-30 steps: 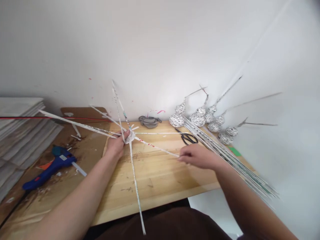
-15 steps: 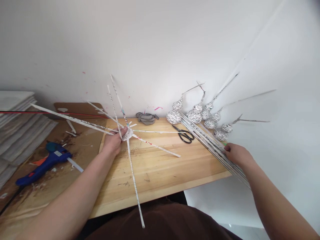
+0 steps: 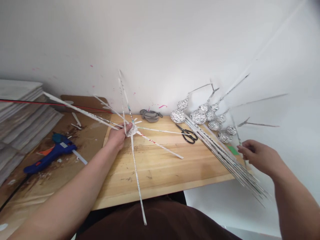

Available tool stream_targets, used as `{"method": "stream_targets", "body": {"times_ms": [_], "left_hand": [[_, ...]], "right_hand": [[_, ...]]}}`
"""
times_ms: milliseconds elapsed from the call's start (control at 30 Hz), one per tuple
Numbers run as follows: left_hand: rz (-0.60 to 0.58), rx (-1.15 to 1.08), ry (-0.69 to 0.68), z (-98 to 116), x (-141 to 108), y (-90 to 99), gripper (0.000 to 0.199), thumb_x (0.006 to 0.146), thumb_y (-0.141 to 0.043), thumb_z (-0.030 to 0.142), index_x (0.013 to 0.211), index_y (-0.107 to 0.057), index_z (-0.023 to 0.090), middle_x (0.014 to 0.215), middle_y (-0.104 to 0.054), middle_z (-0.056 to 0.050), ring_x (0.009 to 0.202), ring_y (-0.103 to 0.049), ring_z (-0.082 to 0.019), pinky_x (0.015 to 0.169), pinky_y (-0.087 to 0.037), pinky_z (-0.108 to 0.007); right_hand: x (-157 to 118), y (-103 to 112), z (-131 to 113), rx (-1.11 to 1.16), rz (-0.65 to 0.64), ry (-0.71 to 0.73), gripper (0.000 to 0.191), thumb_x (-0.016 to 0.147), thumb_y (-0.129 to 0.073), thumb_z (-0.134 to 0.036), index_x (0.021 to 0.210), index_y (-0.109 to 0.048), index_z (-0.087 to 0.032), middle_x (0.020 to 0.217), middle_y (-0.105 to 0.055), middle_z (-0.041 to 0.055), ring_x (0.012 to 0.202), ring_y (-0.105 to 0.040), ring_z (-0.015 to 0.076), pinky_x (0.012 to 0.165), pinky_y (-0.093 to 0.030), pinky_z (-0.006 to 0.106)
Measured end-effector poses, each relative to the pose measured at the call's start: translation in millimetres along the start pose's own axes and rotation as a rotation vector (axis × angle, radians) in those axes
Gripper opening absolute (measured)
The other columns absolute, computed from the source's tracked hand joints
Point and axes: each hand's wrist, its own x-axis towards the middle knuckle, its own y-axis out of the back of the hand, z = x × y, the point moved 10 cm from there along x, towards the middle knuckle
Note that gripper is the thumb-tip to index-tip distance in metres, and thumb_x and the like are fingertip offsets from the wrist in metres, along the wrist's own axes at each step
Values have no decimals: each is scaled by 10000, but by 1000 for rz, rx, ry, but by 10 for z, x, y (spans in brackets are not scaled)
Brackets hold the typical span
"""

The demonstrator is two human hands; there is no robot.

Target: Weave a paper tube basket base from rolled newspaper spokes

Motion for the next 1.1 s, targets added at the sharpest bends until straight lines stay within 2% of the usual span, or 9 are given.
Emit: {"method": "stream_targets", "body": {"times_ms": [100, 167, 233, 333, 500, 600, 733, 933, 1100], "left_hand": [[-52, 56, 28, -29, -6, -37, 425, 365, -914, 335, 648, -668, 133, 619, -650, -12, 573, -563, -112, 552, -439, -231], [-83, 76, 35, -39, -14, -58, 442, 360, -915, 339, 666, -672, 131, 637, -662, -20, 588, -577, -123, 569, -453, -242], [-114, 99, 25, -31, -30, -84, 435, 375, -911, 353, 662, -672, 129, 632, -659, -26, 577, -572, -125, 565, -448, -248], [-156, 118, 4, 2, -70, -136, 401, 426, -901, 372, 652, -674, 131, 602, -635, -25, 547, -542, -114, 533, -409, -244], [-259, 80, -23, 85, -138, -271, 395, 488, -885, 411, 628, -643, 130, 570, -586, -4, 519, -499, -92, 514, -356, -236], [-279, 53, -17, 115, -149, -305, 420, 476, -893, 421, 624, -630, 129, 562, -575, 2, 507, -489, -88, 502, -339, -236], [-291, 23, 4, 118, -163, -328, 417, 485, -896, 407, 626, -614, 134, 557, -562, 11, 498, -473, -83, 495, -326, -238], [-293, 20, 34, 81, -161, -324, 423, 481, -896, 411, 619, -605, 136, 541, -544, 19, 488, -464, -81, 484, -310, -235], [-343, 21, 54, 61, -179, -365, 411, 487, -892, 421, 610, -624, 135, 531, -545, 20, 479, -451, -76, 482, -303, -233]], "right_hand": [[-270, 305, -502, 482, 109, 152, 233, 797, -665, -477, 774, -622, -249, 659, -658, 8, 554, -589, 190, 556, -469, 340], [-442, 570, -855, 891, 250, 278, 197, 808, -682, -450, 782, -632, -261, 813, -687, 17, 590, -599, 170, 536, -492, 320], [-533, 694, -1193, 1195, 310, 369, 131, 821, -699, -379, 784, -639, -269, 870, -680, 6, 584, -596, 138, 510, -501, 284], [-523, 658, -1727, 1445, 272, 501, 63, 853, -679, -307, 842, -667, -246, 835, -670, 13, 604, -617, 122, 540, -536, 260], [-335, 266, -2340, 1625, 139, 581, 113, 848, -686, -288, 846, -656, -179, 800, -678, 20, 634, -662, 111, 578, -559, 231], [-272, 111, -2529, 1675, 116, 630, 156, 813, -722, -285, 854, -653, -151, 798, -687, 30, 619, -675, 125, 561, -565, 234], [-227, 25, -2653, 1693, 93, 636, 155, 812, -720, -273, 857, -655, -139, 798, -694, 32, 604, -683, 134, 556, -576, 235], [-211, 40, -2719, 1671, 129, 664, 171, 820, -712, -282, 861, -652, -127, 812, -694, 42, 592, -679, 128, 560, -580, 234], [-174, -12, -2725, 1680, 95, 648, 237, 775, -759, -301, 856, -644, -111, 804, -690, 53, 583, -683, 135, 576, -582, 242]]}}
